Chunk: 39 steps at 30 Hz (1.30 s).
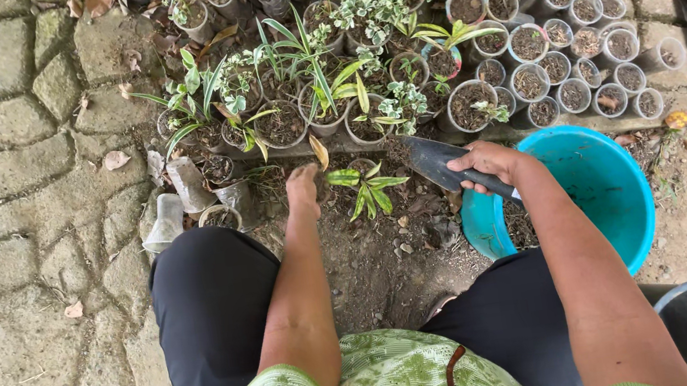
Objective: The person fills plastic cups with soil using a small trowel and positions small plants within them, occasionally moving the cups and handling the plants by hand.
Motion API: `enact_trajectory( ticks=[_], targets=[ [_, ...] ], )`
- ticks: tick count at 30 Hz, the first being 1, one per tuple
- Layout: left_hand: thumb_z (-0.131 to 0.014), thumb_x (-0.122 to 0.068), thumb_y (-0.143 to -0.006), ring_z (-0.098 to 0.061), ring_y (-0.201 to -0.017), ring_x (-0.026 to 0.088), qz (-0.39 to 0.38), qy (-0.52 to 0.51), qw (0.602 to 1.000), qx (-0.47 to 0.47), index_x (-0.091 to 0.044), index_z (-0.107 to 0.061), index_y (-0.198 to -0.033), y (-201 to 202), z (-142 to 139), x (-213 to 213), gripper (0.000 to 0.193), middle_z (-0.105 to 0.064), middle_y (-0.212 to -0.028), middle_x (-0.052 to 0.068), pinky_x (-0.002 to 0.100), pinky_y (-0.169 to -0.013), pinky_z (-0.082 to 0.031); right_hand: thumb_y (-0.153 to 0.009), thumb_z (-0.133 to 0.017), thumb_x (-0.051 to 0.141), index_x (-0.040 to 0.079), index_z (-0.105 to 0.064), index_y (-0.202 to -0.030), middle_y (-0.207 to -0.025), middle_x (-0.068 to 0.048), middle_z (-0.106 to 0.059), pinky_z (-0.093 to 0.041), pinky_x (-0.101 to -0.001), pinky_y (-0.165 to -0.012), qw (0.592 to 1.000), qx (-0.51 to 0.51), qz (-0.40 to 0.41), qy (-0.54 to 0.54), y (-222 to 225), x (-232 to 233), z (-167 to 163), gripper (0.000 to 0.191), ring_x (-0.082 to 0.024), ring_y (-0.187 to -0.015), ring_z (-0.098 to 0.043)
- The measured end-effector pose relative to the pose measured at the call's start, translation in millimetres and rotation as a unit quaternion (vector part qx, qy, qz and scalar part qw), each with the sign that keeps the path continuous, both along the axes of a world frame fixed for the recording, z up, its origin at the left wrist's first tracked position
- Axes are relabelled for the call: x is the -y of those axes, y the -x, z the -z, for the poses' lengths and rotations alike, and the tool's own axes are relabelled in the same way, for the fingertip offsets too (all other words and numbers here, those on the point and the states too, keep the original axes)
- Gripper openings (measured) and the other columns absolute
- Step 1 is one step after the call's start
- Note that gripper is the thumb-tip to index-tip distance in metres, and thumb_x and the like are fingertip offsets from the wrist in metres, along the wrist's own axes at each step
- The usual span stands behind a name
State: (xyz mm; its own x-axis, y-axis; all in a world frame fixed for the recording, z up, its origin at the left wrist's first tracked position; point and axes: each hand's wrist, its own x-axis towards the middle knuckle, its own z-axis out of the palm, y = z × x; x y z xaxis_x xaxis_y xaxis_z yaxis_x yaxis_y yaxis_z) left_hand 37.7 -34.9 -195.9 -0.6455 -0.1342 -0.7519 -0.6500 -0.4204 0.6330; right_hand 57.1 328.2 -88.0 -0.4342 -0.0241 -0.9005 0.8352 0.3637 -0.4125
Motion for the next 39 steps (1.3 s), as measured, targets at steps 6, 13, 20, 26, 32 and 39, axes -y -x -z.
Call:
enact_trajectory(
  ticks=[6, 13, 20, 26, 32, 39],
  targets=[
    [-0.075, -0.020, -0.089, -0.065, -0.080, 0.017, 0.086, 0.186, 0.978, -0.049, -0.005, -0.078, -0.109, -3.5, 25.8, -7.9, 0.025, -0.074, -0.091, 0.007, 0.034, -0.072, -0.050, -0.092, -0.070, 0.031, 0.005, -0.060, -0.123, -0.070, -0.010, -0.063, -0.043, -0.0336, -0.038, 1.000, 0.010, -0.012, -0.015, 2.4, 6.6, 5.9, 0.042, -0.015, -0.041, -0.051],
    [-0.074, -0.020, -0.090, -0.067, -0.099, 0.022, 0.172, 0.061, 0.981, -0.062, -0.010, -0.076, -0.120, -1.8, 18.3, -18.5, 0.032, -0.077, -0.110, 0.008, 0.036, -0.090, -0.050, -0.094, -0.069, 0.030, 0.000, -0.062, -0.120, -0.067, -0.009, -0.063, -0.044, -0.0347, -0.040, 0.998, -0.014, -0.051, -0.019, 2.1, 20.8, 23.5, 0.040, -0.016, -0.042, -0.052],
    [-0.073, -0.024, -0.089, -0.065, -0.122, 0.025, 0.344, 0.108, 0.929, -0.084, -0.021, -0.072, -0.131, -5.4, 18.3, -28.7, 0.042, -0.070, -0.134, 0.013, 0.038, -0.111, -0.045, -0.096, -0.065, 0.024, -0.003, -0.063, -0.119, -0.066, -0.007, -0.060, -0.039, -0.0328, -0.040, 0.993, -0.064, -0.085, -0.047, 1.0, 41.4, 34.7, 0.035, -0.014, -0.041, -0.051],
    [-0.072, -0.026, -0.091, -0.063, -0.127, 0.028, 0.410, 0.146, 0.897, -0.080, -0.024, -0.066, -0.139, -8.5, 26.2, -38.8, 0.048, -0.066, -0.137, 0.016, 0.038, -0.112, -0.045, -0.103, -0.055, 0.034, 0.015, -0.069, -0.120, -0.087, -0.008, -0.069, -0.050, -0.0445, -0.074, 0.876, -0.132, -0.343, -0.314, -4.1, 86.1, 29.7, 0.028, -0.023, -0.078, -0.065],
    [-0.073, -0.029, -0.090, -0.060, -0.128, 0.029, 0.422, 0.218, 0.875, -0.097, -0.026, -0.065, -0.138, -8.9, 37.5, -42.1, 0.049, -0.061, -0.143, 0.013, 0.039, -0.112, -0.043, -0.107, -0.044, 0.021, 0.012, -0.059, -0.129, -0.096, -0.017, -0.075, -0.057, -0.0503, -0.086, 0.829, -0.124, -0.413, -0.357, -8.9, 108.7, 6.9, 0.028, -0.033, -0.091, -0.076],
    [-0.074, -0.034, -0.093, -0.069, -0.114, 0.030, 0.420, 0.327, 0.840, -0.107, -0.019, -0.068, -0.127, -7.7, 33.2, -45.4, 0.037, -0.073, -0.120, 0.016, 0.042, -0.102, -0.053, -0.102, -0.048, 0.017, 0.011, -0.061, -0.127, -0.099, -0.017, -0.074, -0.055, -0.0523, -0.086, 0.808, -0.187, -0.428, -0.360, -14.8, 109.1, -0.3, 0.029, -0.035, -0.094, -0.073]
  ],
)
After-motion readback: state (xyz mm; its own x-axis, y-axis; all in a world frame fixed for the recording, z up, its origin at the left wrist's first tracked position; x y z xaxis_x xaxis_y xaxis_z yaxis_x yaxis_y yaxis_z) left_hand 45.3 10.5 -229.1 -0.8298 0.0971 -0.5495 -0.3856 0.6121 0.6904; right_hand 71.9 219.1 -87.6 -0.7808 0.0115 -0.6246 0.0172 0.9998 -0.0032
